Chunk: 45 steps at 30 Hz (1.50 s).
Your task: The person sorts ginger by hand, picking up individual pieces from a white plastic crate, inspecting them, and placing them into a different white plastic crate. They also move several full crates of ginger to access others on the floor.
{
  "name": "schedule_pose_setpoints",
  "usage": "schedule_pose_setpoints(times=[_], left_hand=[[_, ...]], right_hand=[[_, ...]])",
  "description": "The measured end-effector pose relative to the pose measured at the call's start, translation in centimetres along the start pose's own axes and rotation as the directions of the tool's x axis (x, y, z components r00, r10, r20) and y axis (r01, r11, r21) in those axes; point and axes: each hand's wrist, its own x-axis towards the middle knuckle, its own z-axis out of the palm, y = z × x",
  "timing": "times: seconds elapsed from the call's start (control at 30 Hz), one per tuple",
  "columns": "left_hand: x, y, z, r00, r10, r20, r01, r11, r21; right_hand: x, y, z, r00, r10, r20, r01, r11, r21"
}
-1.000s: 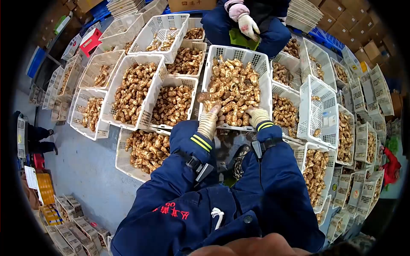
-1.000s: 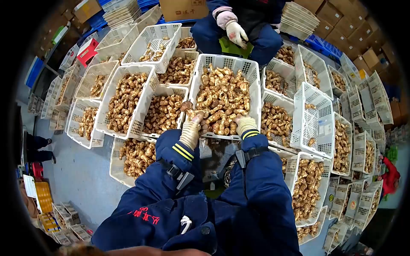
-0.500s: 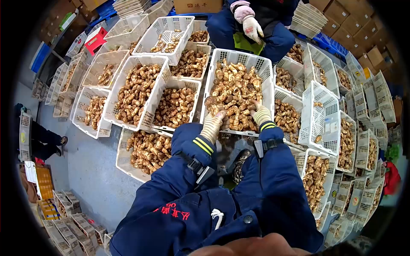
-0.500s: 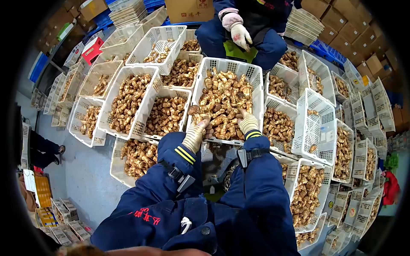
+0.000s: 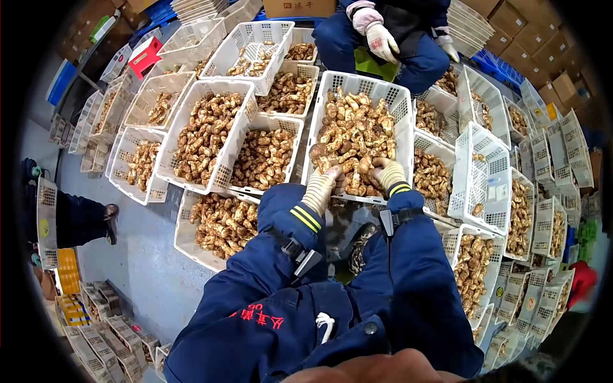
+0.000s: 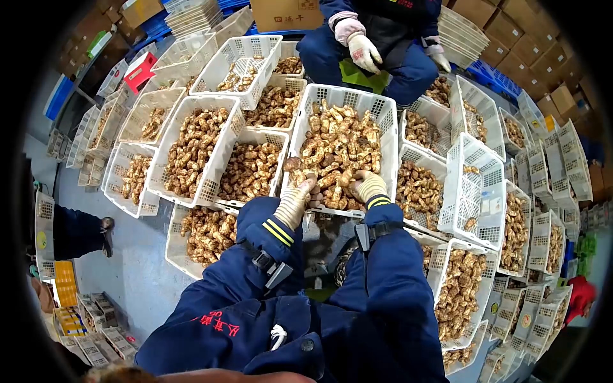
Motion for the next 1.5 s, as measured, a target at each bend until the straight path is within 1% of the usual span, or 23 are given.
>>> schedule_pose_setpoints(times=[0.03, 0.1, 0.17, 0.27, 0.3, 0.4, 0.53, 0.63, 0.67, 0.7, 0.73, 0.77, 0.87, 0.9, 0.93, 1.0, 1.03, 1.17, 1.2, 1.23, 1.33, 1.47, 1.5], left_hand=[[0.2, -0.2, 0.0, 0.999, -0.019, -0.03, 0.019, 1.0, 0.022], [0.4, -0.4, -0.1, 1.0, -0.019, -0.013, 0.019, 0.999, 0.029], [0.5, -0.7, -0.1, 1.0, -0.012, -0.008, 0.012, 0.999, 0.052], [0.3, -0.5, 0.1, 1.0, -0.017, 0.019, 0.016, 0.999, 0.052], [0.5, -0.5, 0.0, 0.999, -0.012, 0.043, 0.011, 1.0, 0.016], [0.5, -0.5, 0.2, 0.999, -0.018, 0.039, 0.017, 1.0, 0.025], [0.1, 0.0, 0.4, 0.997, -0.049, 0.056, 0.047, 0.998, 0.042], [0.2, -0.3, 0.4, 0.999, -0.046, 0.015, 0.045, 0.997, 0.065], [0.2, -0.3, 0.3, 0.999, -0.039, 0.019, 0.037, 0.997, 0.063], [0.2, -0.3, 0.3, 0.999, -0.032, 0.023, 0.031, 0.998, 0.06], [0.2, -0.4, 0.3, 0.999, -0.026, 0.028, 0.025, 0.998, 0.055], [0.7, -0.9, 0.0, 0.999, -0.016, 0.043, 0.013, 0.998, 0.065], [0.4, -0.9, 0.2, 0.999, -0.005, 0.043, 0.003, 0.999, 0.042], [0.2, -0.6, 0.2, 0.991, -0.042, 0.124, 0.045, 0.999, -0.026], [-0.3, -0.1, 0.6, 0.989, -0.052, 0.141, 0.063, 0.995, -0.072], [-1.3, 0.8, 1.5, 0.981, -0.076, 0.176, 0.104, 0.982, -0.158], [-1.4, 1.1, 1.6, 0.966, -0.11, 0.235, 0.155, 0.971, -0.181], [-1.3, 0.9, 1.5, 0.949, -0.089, 0.304, 0.155, 0.967, -0.201], [-1.3, 0.9, 1.6, 0.964, -0.059, 0.259, 0.109, 0.977, -0.185], [-1.3, 0.8, 1.7, 0.977, -0.027, 0.213, 0.064, 0.984, -0.168], [-0.6, 0.0, 1.2, 0.987, 0.067, 0.145, -0.053, 0.993, -0.103], [-0.1, -0.2, 0.9, 0.984, 0.154, 0.088, -0.156, 0.988, 0.019], [0.4, -0.5, 0.8, 0.977, 0.197, 0.079, -0.203, 0.976, 0.076]], right_hand=[[0.1, 0.4, -0.1, 0.995, -0.024, -0.098, 0.053, 0.952, 0.302], [0.1, 0.8, -1.0, 0.984, -0.038, -0.172, 0.133, 0.8, 0.585], [-0.7, 0.5, -1.7, 0.982, -0.105, -0.154, 0.164, 0.882, 0.441], [-0.3, 1.2, 0.7, 0.995, -0.003, 0.097, 0.023, 0.977, -0.21], [-0.2, -1.4, -0.1, 0.927, 0.119, 0.355, 0.024, 0.928, -0.373], [-0.8, -1.8, 0.6, 0.952, 0.07, 0.298, 0.076, 0.889, -0.451], [0.1, -1.7, 2.0, 0.958, 0.143, 0.25, -0.027, 0.909, -0.416], [0.3, -1.2, 1.3, 0.94, 0.153, 0.305, -0.122, 0.985, -0.119], [0.9, 0.6, 2.6, 0.995, 0.0, 0.098, 0.015, 0.987, -0.16], [1.4, 1.9, 3.0, 0.99, -0.075, 0.12, 0.043, 0.967, 0.251], [0.6, 0.7, 1.8, 0.982, -0.151, 0.111, 0.051, 0.785, 0.617], [-0.7, -0.3, 0.5, 0.984, -0.171, 0.047, 0.076, 0.647, 0.758], [-2.4, -1.9, -1.7, 0.965, -0.259, -0.036, 0.119, 0.311, 0.943], [-4.1, -4.0, -3.2, 0.974, -0.221, 0.059, -0.017, 0.185, 0.983], [-4.5, -4.8, -3.2, 0.963, -0.268, 0.028, -0.008, 0.078, 0.997], [-4.9, -5.3, -2.8, 0.958, -0.286, 0.031, -0.007, 0.084, 0.996], [-5.1, -5.6, -3.0, 0.957, -0.291, 0.01, 0.046, 0.186, 0.981], [-5.3, -6.6, -2.3, 0.911, -0.405, -0.078, 0.215, 0.306, 0.927], [-5.1, -6.5, -2.1, 0.902, -0.42, -0.103, 0.278, 0.381, 0.882], [-4.8, -6.5, -1.9, 0.879, -0.463, -0.113, 0.291, 0.334, 0.896], [-5.4, -6.9, -2.1, 0.878, -0.447, -0.169, 0.373, 0.42, 0.827], [-6.5, -7.6, -2.6, 0.942, -0.32, -0.097, 0.243, 0.455, 0.857], [-6.2, -7.4, -2.4, 0.955, -0.281, -0.095, 0.251, 0.594, 0.764]])
